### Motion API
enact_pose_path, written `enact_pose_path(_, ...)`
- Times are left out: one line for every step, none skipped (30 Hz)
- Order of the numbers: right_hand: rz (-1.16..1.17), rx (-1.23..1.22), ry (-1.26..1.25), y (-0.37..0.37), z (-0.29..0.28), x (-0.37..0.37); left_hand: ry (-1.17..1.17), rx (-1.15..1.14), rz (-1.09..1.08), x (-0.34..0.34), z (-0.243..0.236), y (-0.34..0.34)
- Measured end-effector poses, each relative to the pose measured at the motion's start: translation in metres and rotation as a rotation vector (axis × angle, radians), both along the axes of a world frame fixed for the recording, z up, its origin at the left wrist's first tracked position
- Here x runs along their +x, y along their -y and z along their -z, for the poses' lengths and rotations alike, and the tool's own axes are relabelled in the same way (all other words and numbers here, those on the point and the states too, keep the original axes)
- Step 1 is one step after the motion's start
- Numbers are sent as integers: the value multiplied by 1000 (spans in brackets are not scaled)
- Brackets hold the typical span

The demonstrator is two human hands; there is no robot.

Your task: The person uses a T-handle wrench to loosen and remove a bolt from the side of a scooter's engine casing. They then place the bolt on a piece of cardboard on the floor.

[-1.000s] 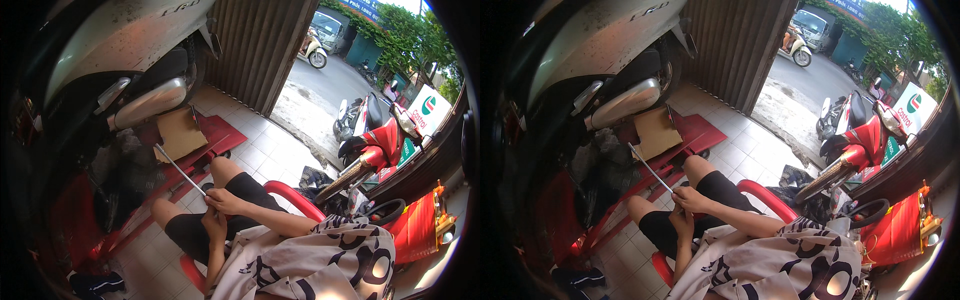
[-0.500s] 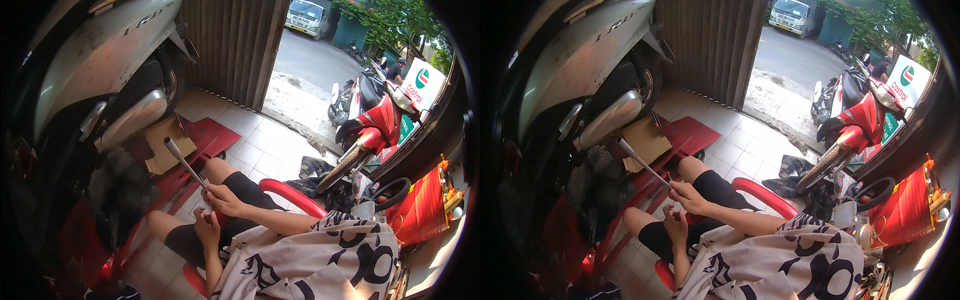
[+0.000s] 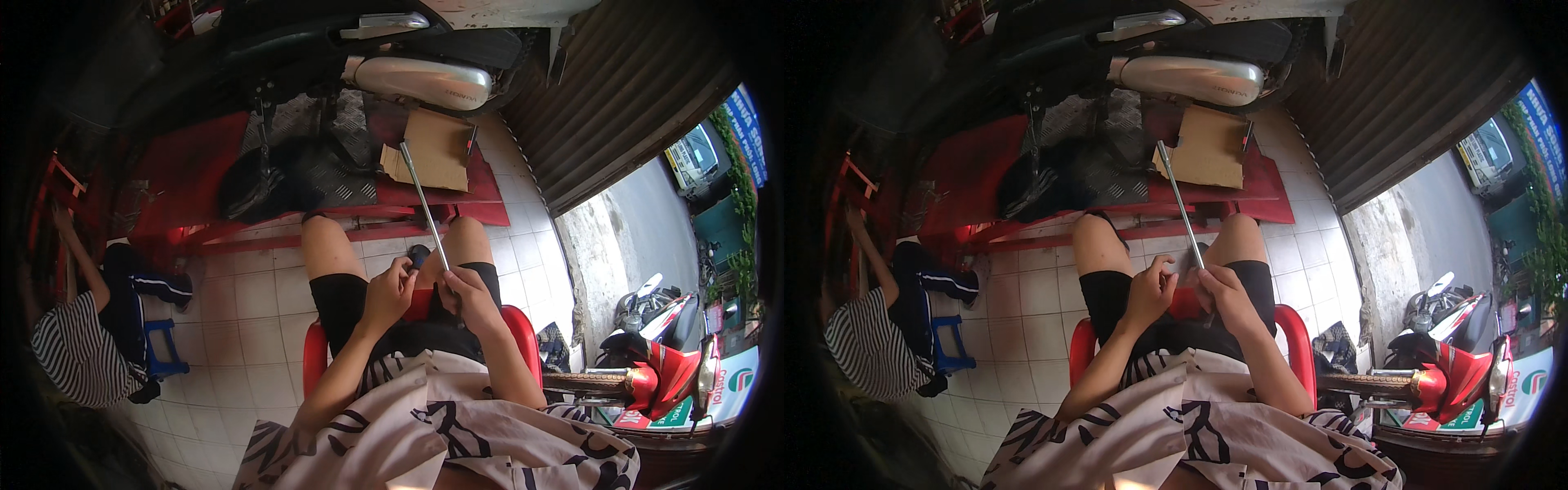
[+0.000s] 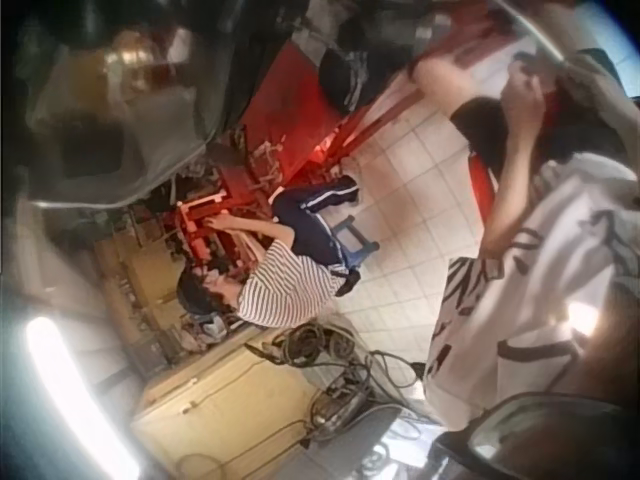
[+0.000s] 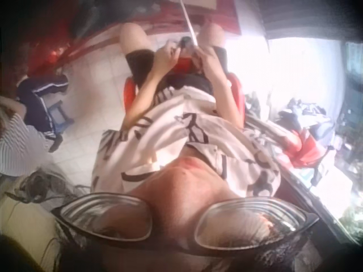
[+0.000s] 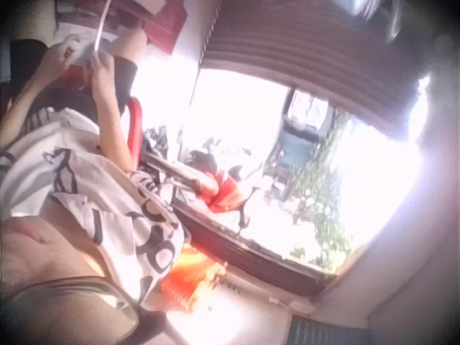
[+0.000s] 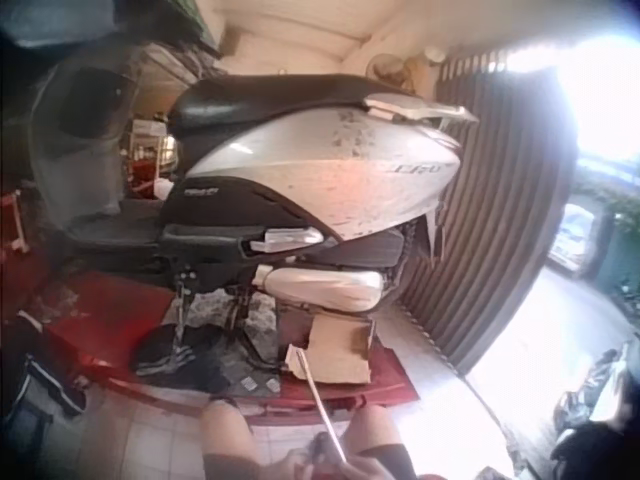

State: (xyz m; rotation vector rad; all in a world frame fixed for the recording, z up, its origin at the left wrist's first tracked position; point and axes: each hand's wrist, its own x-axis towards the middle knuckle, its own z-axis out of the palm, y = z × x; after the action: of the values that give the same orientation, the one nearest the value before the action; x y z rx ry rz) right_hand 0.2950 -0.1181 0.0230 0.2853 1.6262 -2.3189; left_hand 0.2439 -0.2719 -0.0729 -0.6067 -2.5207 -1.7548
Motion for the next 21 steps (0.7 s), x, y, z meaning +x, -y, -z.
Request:
enact_pose_path(-29, -272, 133, -2, 0, 1, -12, 2, -2, -1, 0, 1)
enact_pose_path(-94, -687, 183, -4, 4, 3, -18, 7, 6, 0, 1, 0)
enact_pose_path(-86, -587, 184, -5, 5, 3, -26, 18, 7, 0, 2, -1)
enact_pose_path(-76, -488, 185, -5, 6, 4, -33, 28, 9, 0, 3, -2)
enact_pose_path(-69, -394, 184, -4, 9, 6, -41, 32, 11, -1, 5, -1)
enact_pose_path(-25, 69, 66, 2, 12, 7, -48, 23, 14, -3, 6, 1)
enact_pose_path(3, 279, -9, 4, 17, 8, -55, 13, 17, -5, 8, 2)
enact_pose_path(31, 489, -88, 5, 21, 7, -64, 5, 21, -8, 9, 3)
enact_pose_path(58, 699, -169, 7, 23, 6, -57, 0, 21, -8, 11, 4)
enact_pose_path(25, 236, -12, 2, 15, 8, -50, -4, 22, -8, 12, 5)
enact_pose_path(-22, -94, 73, -6, 12, 9, -44, -5, 23, -9, 12, 5)
enact_pose_path(-66, -425, 158, -13, 10, 9, -65, 3, 18, -10, 14, 6)
enact_pose_path(-106, -755, 242, -16, 8, 9, -86, 11, 13, -12, 16, 7)
enact_pose_path(-131, -598, 200, -15, 4, 8, -112, 13, 13, -13, 16, 7)
enact_pose_path(-74, -403, 176, -12, 6, 10, -119, 7, 8, -13, 17, 7)
enact_pose_path(-18, -208, 151, -7, 10, 12, -126, 1, 4, -12, 17, 8)
enact_pose_path(36, -8, 123, -2, 11, 11, -137, -1, -3, -14, 17, 9)
enact_pose_path(32, 60, 104, 0, 11, 11, -131, -15, -3, -15, 19, 10)
enact_pose_path(41, 32, 106, -1, 11, 10, -125, -30, -2, -16, 22, 10)
enact_pose_path(49, 4, 114, -3, 12, 11, -113, -45, -1, -16, 22, 10)
enact_pose_path(57, -24, 122, -4, 13, 11, -118, -28, -4, -16, 21, 10)
